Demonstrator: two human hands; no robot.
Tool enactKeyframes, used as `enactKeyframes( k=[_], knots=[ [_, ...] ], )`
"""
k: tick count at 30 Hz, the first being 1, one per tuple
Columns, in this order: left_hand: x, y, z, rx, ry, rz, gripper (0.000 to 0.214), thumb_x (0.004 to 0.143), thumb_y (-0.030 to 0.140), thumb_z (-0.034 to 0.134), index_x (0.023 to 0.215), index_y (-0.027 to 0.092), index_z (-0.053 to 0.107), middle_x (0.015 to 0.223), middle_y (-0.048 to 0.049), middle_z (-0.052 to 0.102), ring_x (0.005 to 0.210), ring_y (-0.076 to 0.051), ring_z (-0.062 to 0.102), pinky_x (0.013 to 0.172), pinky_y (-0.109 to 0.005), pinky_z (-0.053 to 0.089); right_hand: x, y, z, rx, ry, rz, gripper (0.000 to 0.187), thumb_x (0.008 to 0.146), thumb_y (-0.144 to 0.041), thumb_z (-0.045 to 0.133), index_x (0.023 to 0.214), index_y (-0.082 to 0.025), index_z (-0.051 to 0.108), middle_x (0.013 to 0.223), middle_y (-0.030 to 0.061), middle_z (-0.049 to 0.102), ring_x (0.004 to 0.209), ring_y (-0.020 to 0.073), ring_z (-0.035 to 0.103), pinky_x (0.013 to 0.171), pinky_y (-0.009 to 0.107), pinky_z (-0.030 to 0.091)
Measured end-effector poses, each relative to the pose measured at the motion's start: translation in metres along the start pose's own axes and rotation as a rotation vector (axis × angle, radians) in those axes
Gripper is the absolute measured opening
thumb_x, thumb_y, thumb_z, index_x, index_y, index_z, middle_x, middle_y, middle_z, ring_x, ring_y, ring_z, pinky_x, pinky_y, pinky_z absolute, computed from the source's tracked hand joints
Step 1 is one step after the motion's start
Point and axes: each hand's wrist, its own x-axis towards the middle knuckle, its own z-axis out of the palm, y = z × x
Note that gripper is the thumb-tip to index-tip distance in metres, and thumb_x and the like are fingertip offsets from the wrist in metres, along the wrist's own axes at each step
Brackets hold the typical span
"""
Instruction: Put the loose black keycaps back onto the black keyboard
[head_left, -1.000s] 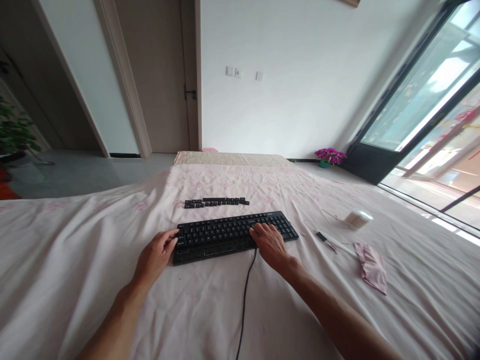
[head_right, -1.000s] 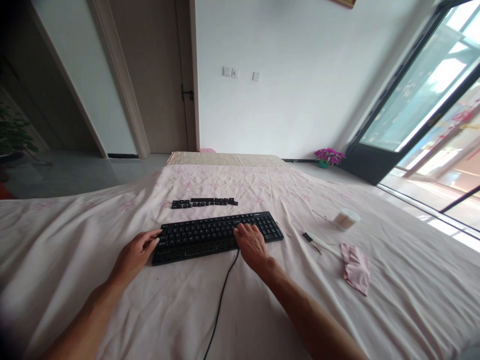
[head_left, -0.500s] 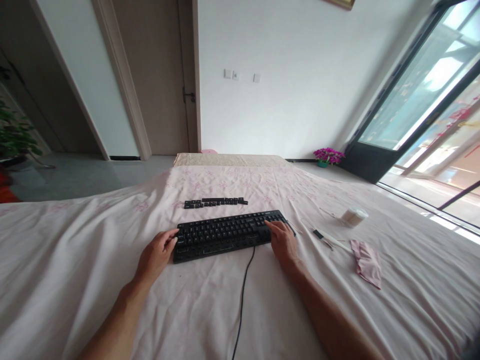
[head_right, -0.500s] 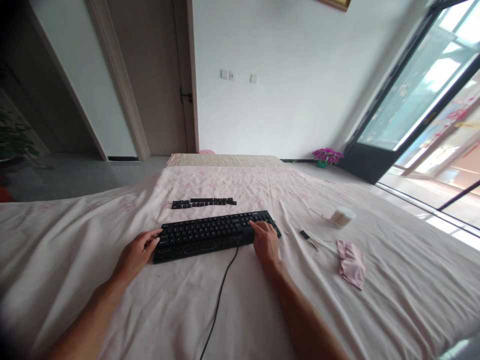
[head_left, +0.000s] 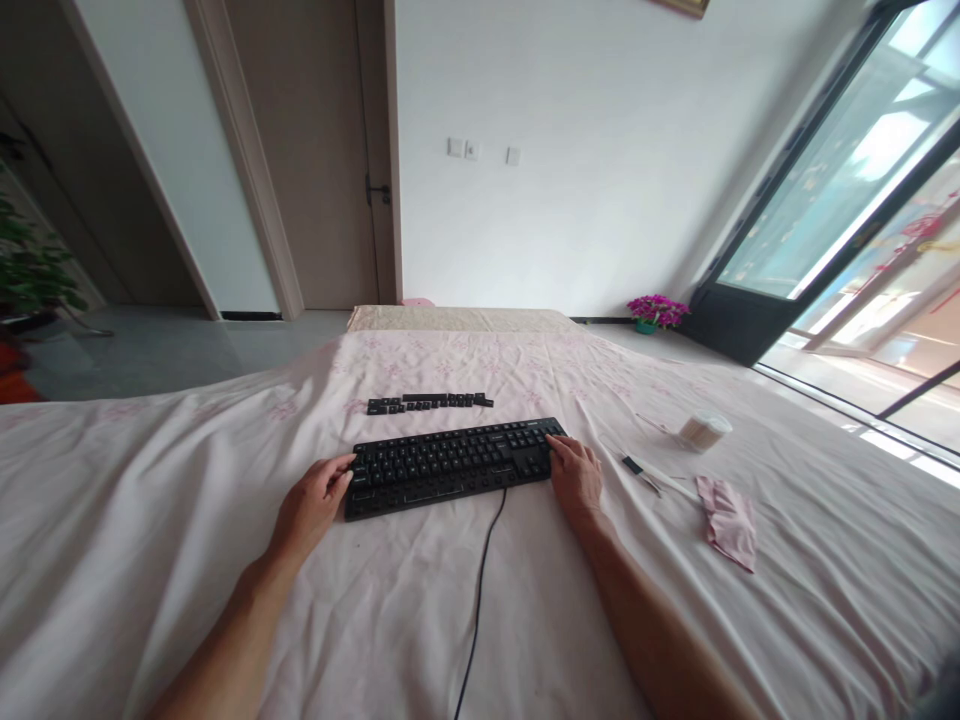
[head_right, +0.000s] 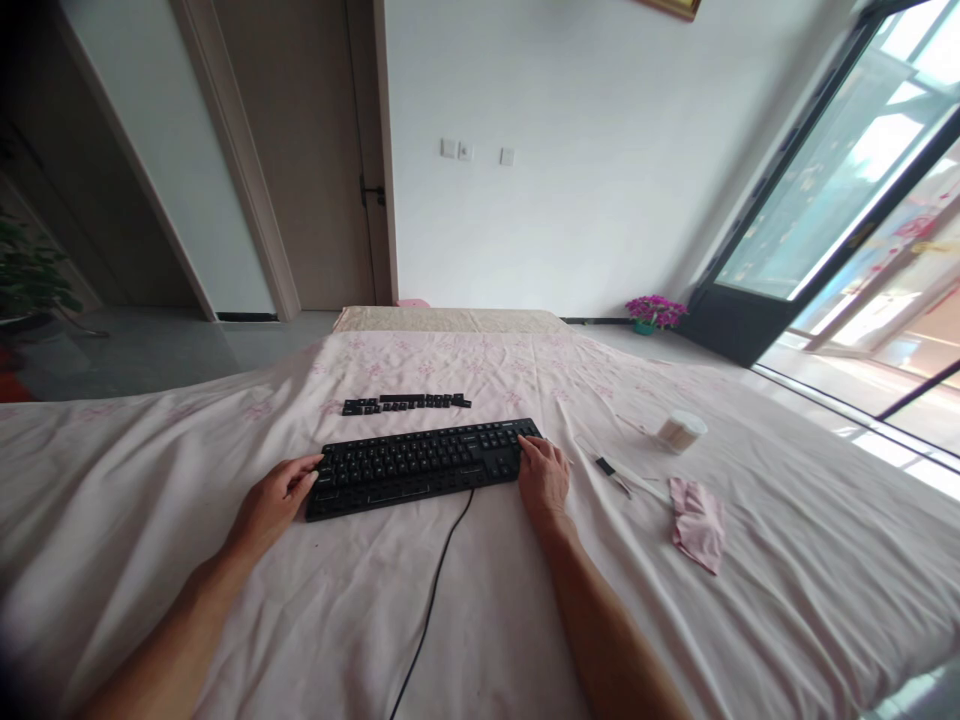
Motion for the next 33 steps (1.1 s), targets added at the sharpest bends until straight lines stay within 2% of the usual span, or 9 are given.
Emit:
enactKeyframes(
  k=[8, 33],
  knots=[
    [0.0000, -0.0016, 0.0009, -0.007, -0.003, 0.000, 0.037, 0.087, 0.039, 0.042, 0.116, 0.024, 0.059, 0.113, -0.0038, 0.066, 0.093, -0.018, 0.064, 0.086, -0.030, 0.049, -0.0013, -0.0043, -0.0057, 0.006, -0.004, -0.020, 0.034, 0.088, -0.023, 0.045, 0.115, -0.030, 0.066, 0.115, 0.0019, 0.063, 0.101, 0.0211, 0.049, 0.086, 0.035, 0.035],
    [0.0007, 0.0003, -0.0004, -0.004, -0.016, -0.022, 0.037, 0.088, 0.038, 0.042, 0.117, 0.023, 0.059, 0.114, -0.0037, 0.066, 0.094, -0.018, 0.064, 0.086, -0.031, 0.050, -0.0013, -0.0029, -0.0053, -0.013, -0.009, -0.044, 0.032, 0.089, -0.023, 0.046, 0.112, -0.030, 0.067, 0.117, 0.0010, 0.062, 0.102, 0.0218, 0.049, 0.087, 0.037, 0.034]
  ],
)
